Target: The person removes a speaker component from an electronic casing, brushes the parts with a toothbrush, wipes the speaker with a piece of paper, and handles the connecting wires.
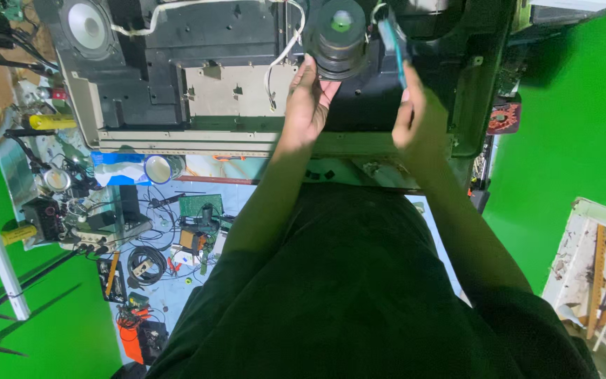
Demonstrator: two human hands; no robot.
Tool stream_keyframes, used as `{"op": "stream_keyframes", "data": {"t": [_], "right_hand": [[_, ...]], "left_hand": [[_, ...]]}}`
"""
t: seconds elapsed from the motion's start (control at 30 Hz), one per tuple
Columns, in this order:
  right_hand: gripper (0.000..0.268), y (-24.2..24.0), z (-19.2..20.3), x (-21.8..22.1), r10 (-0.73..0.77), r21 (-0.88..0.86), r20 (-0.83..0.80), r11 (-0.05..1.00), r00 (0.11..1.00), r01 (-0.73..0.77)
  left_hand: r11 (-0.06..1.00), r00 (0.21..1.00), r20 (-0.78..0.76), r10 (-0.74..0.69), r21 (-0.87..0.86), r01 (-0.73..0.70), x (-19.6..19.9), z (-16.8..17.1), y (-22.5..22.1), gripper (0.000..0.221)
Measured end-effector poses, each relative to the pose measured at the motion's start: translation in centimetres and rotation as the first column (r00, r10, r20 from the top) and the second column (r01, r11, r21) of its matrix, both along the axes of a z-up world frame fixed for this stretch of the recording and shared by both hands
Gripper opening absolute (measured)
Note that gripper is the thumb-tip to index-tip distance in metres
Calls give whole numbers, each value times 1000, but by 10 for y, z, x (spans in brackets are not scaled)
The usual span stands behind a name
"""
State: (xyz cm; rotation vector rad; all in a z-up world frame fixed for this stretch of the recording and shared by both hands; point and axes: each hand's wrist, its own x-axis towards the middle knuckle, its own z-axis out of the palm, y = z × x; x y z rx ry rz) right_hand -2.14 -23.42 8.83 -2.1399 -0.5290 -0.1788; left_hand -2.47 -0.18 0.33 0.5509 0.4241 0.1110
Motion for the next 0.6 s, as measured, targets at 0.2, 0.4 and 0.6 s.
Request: {"op": "stream_keyframes", "data": {"t": [0.2, 0.4, 0.6], "right_hand": [[45, 5, 2, 48, 101, -22, -94, 994, 990, -103], [37, 5, 24, 77, 120, -61, -252, 988, 960, -140], [42, 17, 24, 65, 160, -35, 9, 987, 987, -159]], "left_hand": [[971, 990, 134, -35, 239, 2, -7, 14, -2, 33], [888, 987, 119, -111, 457, 45, -7, 5, 6, 31], [840, 987, 66, -149, 534, 91, 0, 19, 5, 31]]}}
